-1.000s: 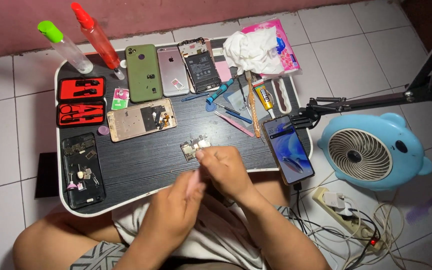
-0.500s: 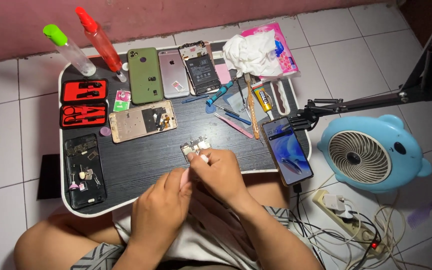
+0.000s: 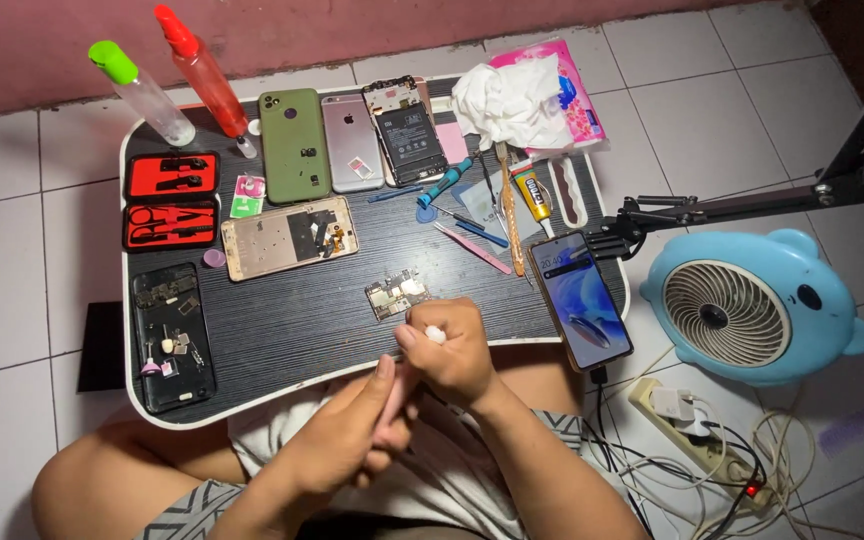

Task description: Repairing a mobile phone circuit board using a handheld heating tool on a small desk.

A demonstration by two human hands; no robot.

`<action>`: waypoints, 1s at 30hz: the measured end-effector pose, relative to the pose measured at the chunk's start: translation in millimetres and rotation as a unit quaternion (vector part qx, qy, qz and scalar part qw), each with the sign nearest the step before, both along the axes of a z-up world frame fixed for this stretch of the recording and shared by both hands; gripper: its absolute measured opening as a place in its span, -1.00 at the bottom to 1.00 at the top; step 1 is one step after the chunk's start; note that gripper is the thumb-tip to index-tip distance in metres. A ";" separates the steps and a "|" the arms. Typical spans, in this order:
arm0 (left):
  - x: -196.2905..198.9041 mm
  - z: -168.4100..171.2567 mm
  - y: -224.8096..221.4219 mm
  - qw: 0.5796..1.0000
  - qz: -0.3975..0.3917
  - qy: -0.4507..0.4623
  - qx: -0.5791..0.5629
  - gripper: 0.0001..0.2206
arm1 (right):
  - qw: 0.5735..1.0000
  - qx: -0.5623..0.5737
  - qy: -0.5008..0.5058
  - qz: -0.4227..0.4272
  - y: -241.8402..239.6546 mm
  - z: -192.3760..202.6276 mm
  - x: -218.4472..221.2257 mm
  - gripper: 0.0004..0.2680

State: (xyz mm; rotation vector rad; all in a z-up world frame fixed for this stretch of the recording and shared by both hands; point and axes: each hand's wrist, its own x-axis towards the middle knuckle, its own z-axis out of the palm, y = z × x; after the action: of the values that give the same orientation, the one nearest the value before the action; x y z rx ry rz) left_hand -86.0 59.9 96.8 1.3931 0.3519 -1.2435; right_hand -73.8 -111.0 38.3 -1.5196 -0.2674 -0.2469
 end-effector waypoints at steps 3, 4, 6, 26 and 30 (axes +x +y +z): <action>-7.3 -26.4 2.1 0.993 -0.004 0.004 -0.116 -0.41 | 1.000 -0.011 0.001 0.017 -3.8 0.7 1.6 -0.74; -6.9 -28.7 -0.9 0.993 -0.004 0.003 -0.115 -0.41 | 1.000 -0.010 0.000 0.018 -0.2 11.1 2.8 -0.74; -5.4 -33.0 -7.7 0.676 -0.125 -0.639 0.345 -0.77 | 0.957 -0.168 0.216 -0.092 6.0 32.9 6.3 -0.74; -20.7 5.1 24.3 0.713 0.019 -0.686 0.145 -0.58 | 0.981 0.055 0.185 0.002 9.8 24.2 -21.5 -0.93; -24.4 6.8 34.7 0.654 0.012 -0.736 0.174 -0.71 | 0.959 0.153 0.236 0.022 28.0 10.4 -40.3 -0.97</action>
State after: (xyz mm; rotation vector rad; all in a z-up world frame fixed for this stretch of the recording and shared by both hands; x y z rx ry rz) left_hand -110.4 94.5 103.7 2.2369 -0.5824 0.3135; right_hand -114.0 -83.0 48.7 -1.2196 0.1145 0.1107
